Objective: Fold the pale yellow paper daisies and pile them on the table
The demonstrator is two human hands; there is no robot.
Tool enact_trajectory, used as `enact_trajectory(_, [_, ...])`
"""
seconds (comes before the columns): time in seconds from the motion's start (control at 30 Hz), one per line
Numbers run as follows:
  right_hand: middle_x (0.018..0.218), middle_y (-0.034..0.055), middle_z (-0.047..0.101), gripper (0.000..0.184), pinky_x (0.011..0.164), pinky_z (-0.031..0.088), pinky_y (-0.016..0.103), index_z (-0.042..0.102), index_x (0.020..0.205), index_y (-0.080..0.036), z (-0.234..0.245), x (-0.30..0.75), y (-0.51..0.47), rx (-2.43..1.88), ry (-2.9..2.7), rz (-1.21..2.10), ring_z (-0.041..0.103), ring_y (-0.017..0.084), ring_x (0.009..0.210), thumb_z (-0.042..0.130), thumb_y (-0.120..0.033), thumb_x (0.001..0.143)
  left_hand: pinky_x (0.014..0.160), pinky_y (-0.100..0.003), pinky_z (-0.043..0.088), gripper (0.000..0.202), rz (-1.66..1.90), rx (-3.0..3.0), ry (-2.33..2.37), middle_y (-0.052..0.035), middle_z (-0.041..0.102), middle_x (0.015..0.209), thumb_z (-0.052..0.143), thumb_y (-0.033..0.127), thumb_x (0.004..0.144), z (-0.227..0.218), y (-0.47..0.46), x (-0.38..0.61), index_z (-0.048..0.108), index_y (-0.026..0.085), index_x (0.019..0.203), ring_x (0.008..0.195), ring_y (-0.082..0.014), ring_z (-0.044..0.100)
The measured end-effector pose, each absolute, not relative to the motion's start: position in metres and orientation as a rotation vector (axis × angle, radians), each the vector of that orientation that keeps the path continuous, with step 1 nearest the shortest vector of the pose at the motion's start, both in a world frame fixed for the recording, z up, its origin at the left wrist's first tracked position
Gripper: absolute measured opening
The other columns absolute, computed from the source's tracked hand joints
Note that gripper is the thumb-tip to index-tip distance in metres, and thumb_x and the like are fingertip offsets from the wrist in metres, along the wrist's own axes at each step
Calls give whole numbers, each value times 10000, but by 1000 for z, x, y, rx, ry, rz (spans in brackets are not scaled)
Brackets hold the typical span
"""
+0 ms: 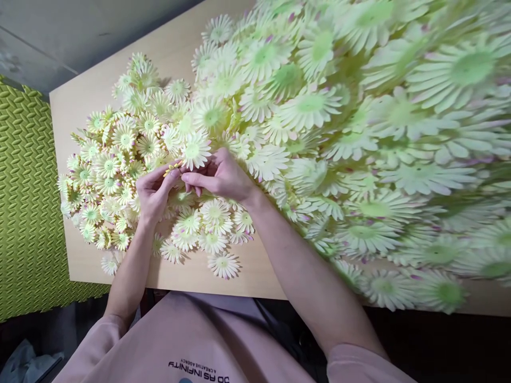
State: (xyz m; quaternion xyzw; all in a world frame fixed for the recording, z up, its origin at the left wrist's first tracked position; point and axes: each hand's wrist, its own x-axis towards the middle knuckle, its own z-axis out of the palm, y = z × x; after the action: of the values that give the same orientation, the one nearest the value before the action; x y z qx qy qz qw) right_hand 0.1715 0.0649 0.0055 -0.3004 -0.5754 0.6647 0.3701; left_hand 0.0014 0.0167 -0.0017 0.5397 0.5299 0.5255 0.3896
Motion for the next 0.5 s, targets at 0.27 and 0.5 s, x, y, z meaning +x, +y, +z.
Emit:
enact_trajectory(0.27, [619,3,672,169,452,529,297,650,730,-193,8,172,65,-766,-1489,1706,595,148,481,770,-305,770,734,-280,627,214,1343,1370,1319,-53,793,1005,715,335,836,1,18,2,774,267,1030,845,-155,755])
enact_trajectory(0.5, [605,-5,671,197,437,539,293,641,717,-199,10,171,64,-770,-1490,1695,586,143,462,775,-338,756,768,-303,632,211,1341,1376,1318,-53,789,1023,707,322,845,1,17,2,772,282,1042,878,-167,756])
